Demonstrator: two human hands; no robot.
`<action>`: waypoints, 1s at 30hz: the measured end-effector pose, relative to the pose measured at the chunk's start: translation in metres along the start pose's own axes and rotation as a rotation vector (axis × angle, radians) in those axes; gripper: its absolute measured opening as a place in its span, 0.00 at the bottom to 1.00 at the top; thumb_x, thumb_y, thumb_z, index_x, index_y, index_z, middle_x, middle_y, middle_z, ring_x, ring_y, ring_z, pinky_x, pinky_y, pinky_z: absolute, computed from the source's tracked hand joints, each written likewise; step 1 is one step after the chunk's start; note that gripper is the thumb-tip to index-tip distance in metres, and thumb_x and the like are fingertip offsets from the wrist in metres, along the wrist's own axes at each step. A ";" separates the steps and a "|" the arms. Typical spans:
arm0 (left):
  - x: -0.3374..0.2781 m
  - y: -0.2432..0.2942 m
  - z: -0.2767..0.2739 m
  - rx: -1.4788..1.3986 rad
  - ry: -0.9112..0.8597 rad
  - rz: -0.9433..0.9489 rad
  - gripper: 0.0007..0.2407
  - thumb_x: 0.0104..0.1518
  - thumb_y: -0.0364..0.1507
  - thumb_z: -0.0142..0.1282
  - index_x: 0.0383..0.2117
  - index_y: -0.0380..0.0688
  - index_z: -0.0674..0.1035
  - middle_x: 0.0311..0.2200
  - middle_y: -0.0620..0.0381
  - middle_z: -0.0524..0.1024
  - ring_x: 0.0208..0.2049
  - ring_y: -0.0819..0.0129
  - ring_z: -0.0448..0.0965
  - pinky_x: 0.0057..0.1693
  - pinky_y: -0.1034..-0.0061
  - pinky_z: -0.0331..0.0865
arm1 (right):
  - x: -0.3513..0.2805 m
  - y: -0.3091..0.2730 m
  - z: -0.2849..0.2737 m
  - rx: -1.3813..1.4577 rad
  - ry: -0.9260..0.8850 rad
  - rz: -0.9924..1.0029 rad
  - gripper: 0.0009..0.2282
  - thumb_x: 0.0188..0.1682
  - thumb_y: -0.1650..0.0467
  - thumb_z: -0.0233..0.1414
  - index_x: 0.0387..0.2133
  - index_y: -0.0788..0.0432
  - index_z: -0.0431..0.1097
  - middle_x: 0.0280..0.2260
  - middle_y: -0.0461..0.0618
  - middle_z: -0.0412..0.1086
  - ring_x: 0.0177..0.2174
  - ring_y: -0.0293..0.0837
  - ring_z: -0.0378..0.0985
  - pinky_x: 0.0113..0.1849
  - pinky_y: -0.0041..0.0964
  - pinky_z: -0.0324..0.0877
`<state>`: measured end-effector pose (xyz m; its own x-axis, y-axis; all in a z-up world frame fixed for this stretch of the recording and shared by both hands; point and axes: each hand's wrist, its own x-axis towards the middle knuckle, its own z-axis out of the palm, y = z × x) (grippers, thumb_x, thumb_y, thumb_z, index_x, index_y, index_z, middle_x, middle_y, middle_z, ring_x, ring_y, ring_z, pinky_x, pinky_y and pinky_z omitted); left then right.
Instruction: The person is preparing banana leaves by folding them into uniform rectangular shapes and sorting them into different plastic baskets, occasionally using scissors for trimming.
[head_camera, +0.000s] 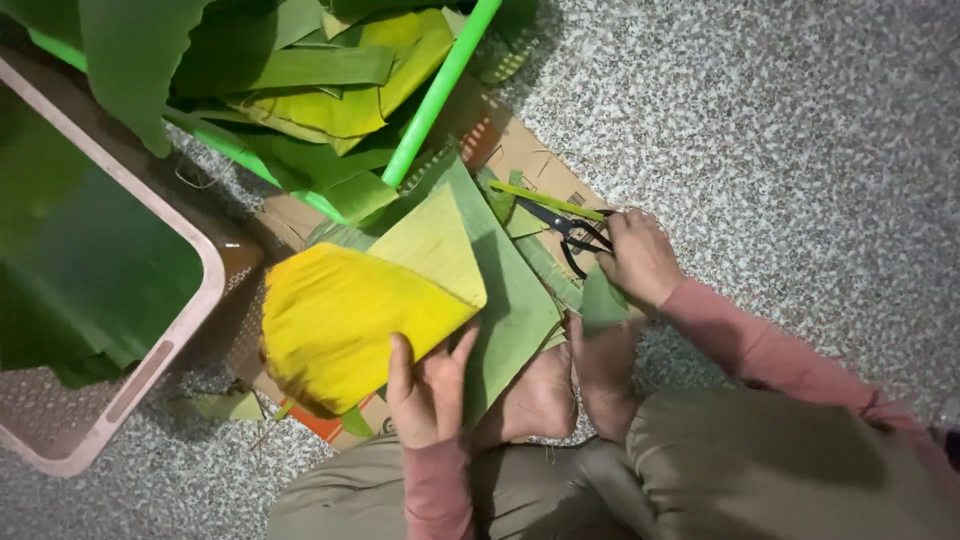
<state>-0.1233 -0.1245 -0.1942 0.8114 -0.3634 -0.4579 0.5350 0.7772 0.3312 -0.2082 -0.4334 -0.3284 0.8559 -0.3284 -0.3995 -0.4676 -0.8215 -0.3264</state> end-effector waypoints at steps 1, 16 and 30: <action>0.002 -0.003 0.004 -0.013 -0.020 -0.022 0.14 0.69 0.32 0.48 0.57 0.38 0.74 0.53 0.48 0.77 0.54 0.55 0.75 0.65 0.44 0.63 | -0.001 -0.003 -0.002 -0.074 0.011 -0.038 0.17 0.46 0.67 0.56 0.44 0.66 0.65 0.38 0.63 0.69 0.39 0.61 0.73 0.43 0.53 0.71; 0.032 -0.024 0.011 0.053 0.275 0.137 0.15 0.60 0.26 0.56 0.54 0.50 0.79 0.56 0.48 0.76 0.54 0.47 0.76 0.66 0.43 0.64 | 0.028 0.013 -0.038 0.442 -0.311 0.111 0.18 0.38 0.66 0.60 0.39 0.65 0.74 0.26 0.55 0.76 0.32 0.56 0.80 0.39 0.50 0.72; 0.062 -0.034 0.028 0.105 0.244 0.214 0.12 0.62 0.30 0.58 0.52 0.48 0.81 0.53 0.51 0.79 0.56 0.53 0.77 0.65 0.49 0.67 | -0.033 -0.042 -0.071 1.133 -0.680 -0.208 0.23 0.39 0.65 0.65 0.46 0.63 0.69 0.33 0.60 0.77 0.32 0.52 0.81 0.38 0.43 0.77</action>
<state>-0.0847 -0.1874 -0.2108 0.8344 -0.0544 -0.5485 0.3902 0.7611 0.5181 -0.2013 -0.4216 -0.2405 0.8082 0.3228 -0.4925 -0.5507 0.1184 -0.8263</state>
